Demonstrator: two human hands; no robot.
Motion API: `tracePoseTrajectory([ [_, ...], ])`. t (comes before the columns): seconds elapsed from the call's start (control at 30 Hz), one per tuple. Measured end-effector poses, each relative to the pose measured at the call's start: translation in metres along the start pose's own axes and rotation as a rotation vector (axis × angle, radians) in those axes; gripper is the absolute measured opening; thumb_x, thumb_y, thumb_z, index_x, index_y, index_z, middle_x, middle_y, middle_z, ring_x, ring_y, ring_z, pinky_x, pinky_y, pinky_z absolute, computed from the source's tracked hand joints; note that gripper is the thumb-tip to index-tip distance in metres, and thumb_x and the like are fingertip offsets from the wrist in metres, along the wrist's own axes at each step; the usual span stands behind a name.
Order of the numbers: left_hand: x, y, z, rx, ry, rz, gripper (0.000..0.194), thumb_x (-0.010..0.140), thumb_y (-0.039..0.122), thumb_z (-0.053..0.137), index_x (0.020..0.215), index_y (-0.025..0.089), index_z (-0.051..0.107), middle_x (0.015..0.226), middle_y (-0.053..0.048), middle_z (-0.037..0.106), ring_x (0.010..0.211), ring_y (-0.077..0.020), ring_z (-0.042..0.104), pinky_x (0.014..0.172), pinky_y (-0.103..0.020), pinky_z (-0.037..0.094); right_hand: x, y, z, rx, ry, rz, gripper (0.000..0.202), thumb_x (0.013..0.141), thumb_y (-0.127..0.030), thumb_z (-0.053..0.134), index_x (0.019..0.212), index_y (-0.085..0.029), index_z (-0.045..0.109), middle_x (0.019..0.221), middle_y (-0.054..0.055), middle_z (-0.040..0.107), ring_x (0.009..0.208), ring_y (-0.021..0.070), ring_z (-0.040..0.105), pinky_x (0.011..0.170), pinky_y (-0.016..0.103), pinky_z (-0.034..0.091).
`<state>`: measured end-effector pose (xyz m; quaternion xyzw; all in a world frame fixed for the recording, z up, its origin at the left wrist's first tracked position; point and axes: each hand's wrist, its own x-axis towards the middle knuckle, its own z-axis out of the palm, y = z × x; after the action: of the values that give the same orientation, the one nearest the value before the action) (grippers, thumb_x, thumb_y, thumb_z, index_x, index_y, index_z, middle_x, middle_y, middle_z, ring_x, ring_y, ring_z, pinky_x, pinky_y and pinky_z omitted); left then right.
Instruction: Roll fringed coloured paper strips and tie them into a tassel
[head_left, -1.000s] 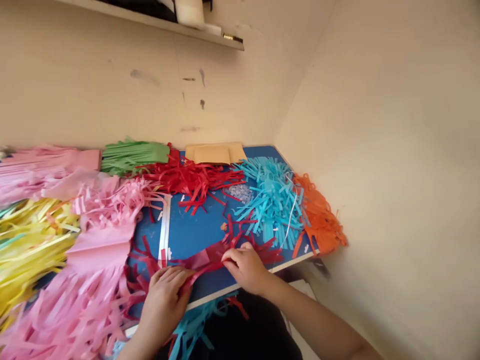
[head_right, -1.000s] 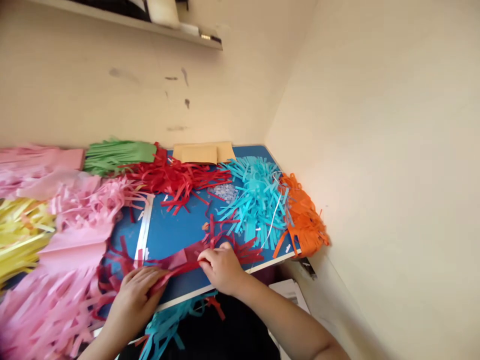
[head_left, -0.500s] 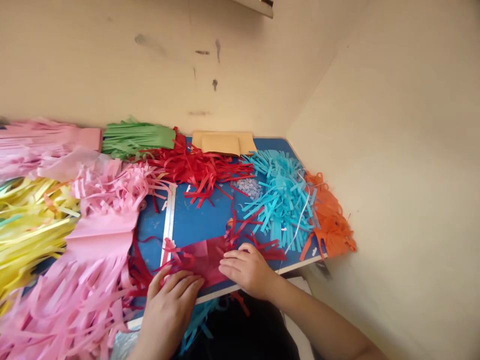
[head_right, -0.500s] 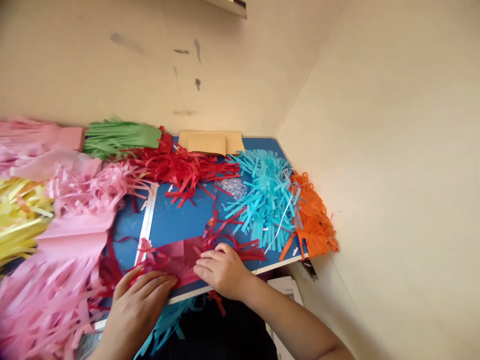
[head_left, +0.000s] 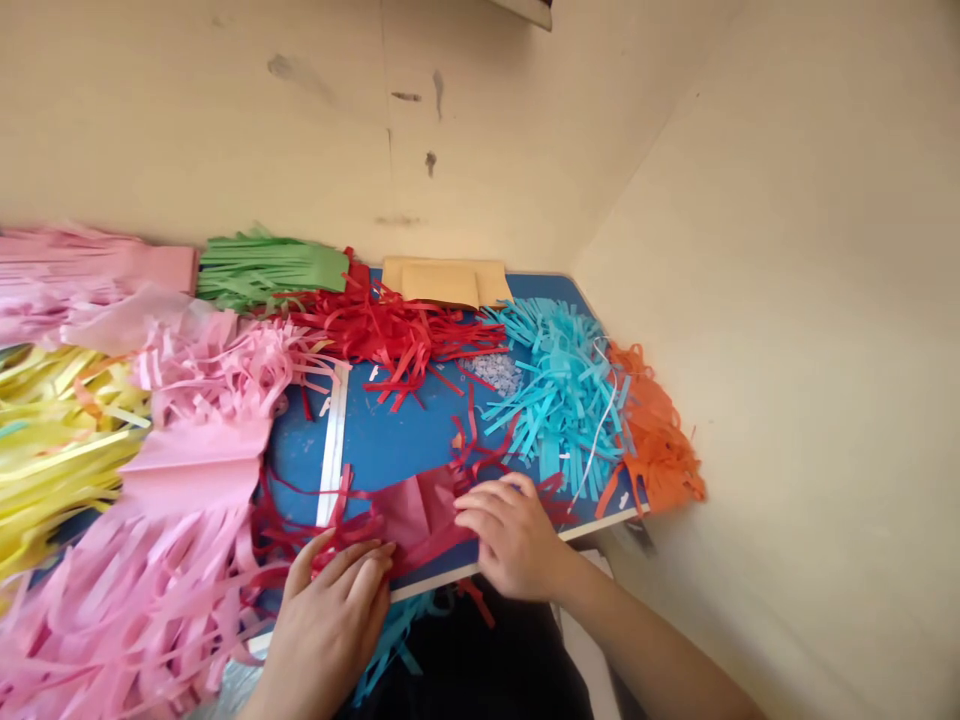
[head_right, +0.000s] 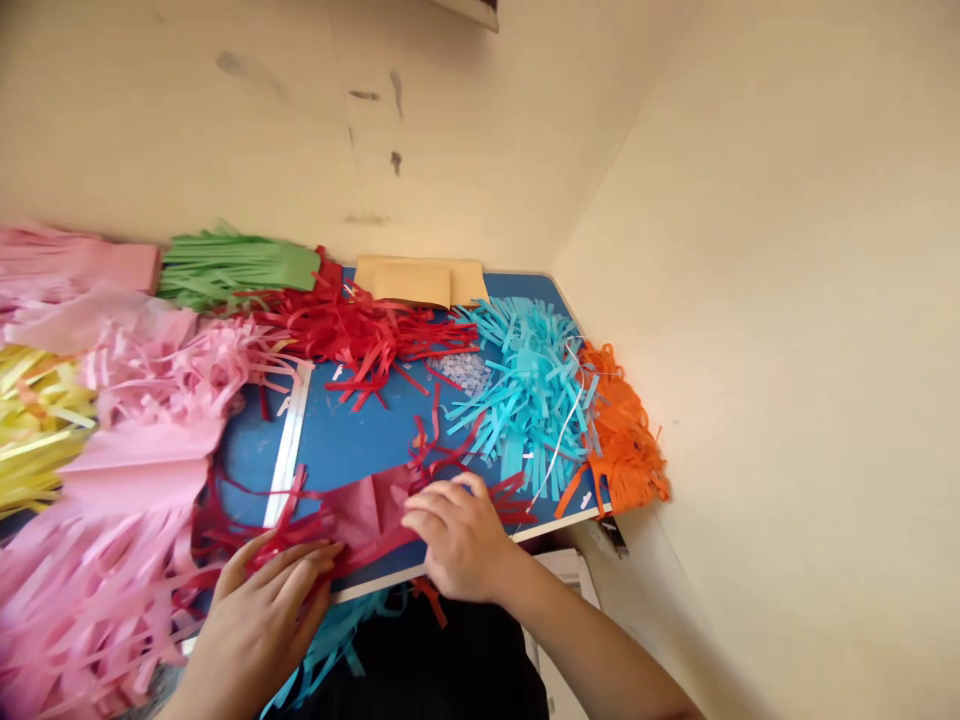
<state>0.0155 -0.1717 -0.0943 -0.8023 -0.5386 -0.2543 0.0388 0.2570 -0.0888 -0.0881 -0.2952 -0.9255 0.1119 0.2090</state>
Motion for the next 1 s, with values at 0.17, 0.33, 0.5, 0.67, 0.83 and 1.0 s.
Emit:
tracePoseTrajectory([
  [0.17,-0.004,-0.015,0.002,0.051,-0.034,0.111,0.024,0.087,0.018,0.051,0.107,0.025,0.063,0.097,0.001,0.078,0.086,-0.0199,0.072,0.106,-0.044,0.026,0.000,0.011,0.009,0.025,-0.011,-0.028,0.035,0.079,-0.010,0.053,0.112,-0.018,0.061,0.100,0.005,0.073,0.096,0.0192,0.062,0.095,0.042,0.032],
  [0.33,-0.003,-0.016,-0.002,0.024,0.018,0.033,0.017,0.090,0.020,0.050,0.100,0.023,0.063,0.089,0.000,0.078,0.079,-0.0192,0.073,0.105,-0.044,0.031,-0.002,0.017,-0.001,-0.009,0.060,0.065,0.031,0.072,-0.010,0.055,0.099,-0.020,0.064,0.096,0.003,0.071,0.094,0.0213,0.059,0.090,0.040,0.032],
  [0.5,0.000,-0.012,-0.007,-0.004,0.106,0.043,0.019,0.089,0.020,0.053,0.106,0.022,0.062,0.097,-0.003,0.078,0.084,-0.0215,0.074,0.106,-0.045,0.032,0.004,0.003,0.009,-0.059,0.110,0.096,0.036,0.081,-0.027,0.061,0.116,-0.019,0.060,0.120,0.008,0.066,0.111,0.0250,0.055,0.096,0.042,0.030],
  [0.67,-0.001,-0.017,-0.008,0.046,0.112,0.116,0.020,0.088,0.023,0.054,0.106,0.023,0.064,0.100,-0.002,0.078,0.085,-0.0217,0.074,0.110,-0.045,0.028,0.006,0.016,0.020,-0.150,0.245,0.125,0.020,0.097,-0.016,0.051,0.100,-0.026,0.068,0.092,-0.001,0.074,0.095,0.0177,0.059,0.093,0.040,0.027],
  [0.83,0.000,-0.015,0.002,0.036,0.051,0.177,0.022,0.086,0.020,0.053,0.105,0.022,0.064,0.105,-0.002,0.078,0.092,-0.0209,0.073,0.110,-0.043,0.025,-0.003,0.029,-0.005,-0.208,0.152,0.082,0.022,0.095,-0.014,0.054,0.100,-0.029,0.069,0.099,-0.002,0.073,0.105,0.0194,0.057,0.098,0.043,0.027],
  [1.0,0.003,-0.004,0.011,-0.065,0.055,0.029,0.020,0.088,0.018,0.049,0.097,0.023,0.066,0.098,-0.001,0.078,0.091,-0.0200,0.072,0.107,-0.041,0.030,-0.005,0.000,-0.035,-0.168,-0.122,0.079,0.053,0.083,-0.017,0.058,0.136,-0.019,0.052,0.141,0.013,0.053,0.133,0.0302,0.041,0.112,0.053,0.022],
])
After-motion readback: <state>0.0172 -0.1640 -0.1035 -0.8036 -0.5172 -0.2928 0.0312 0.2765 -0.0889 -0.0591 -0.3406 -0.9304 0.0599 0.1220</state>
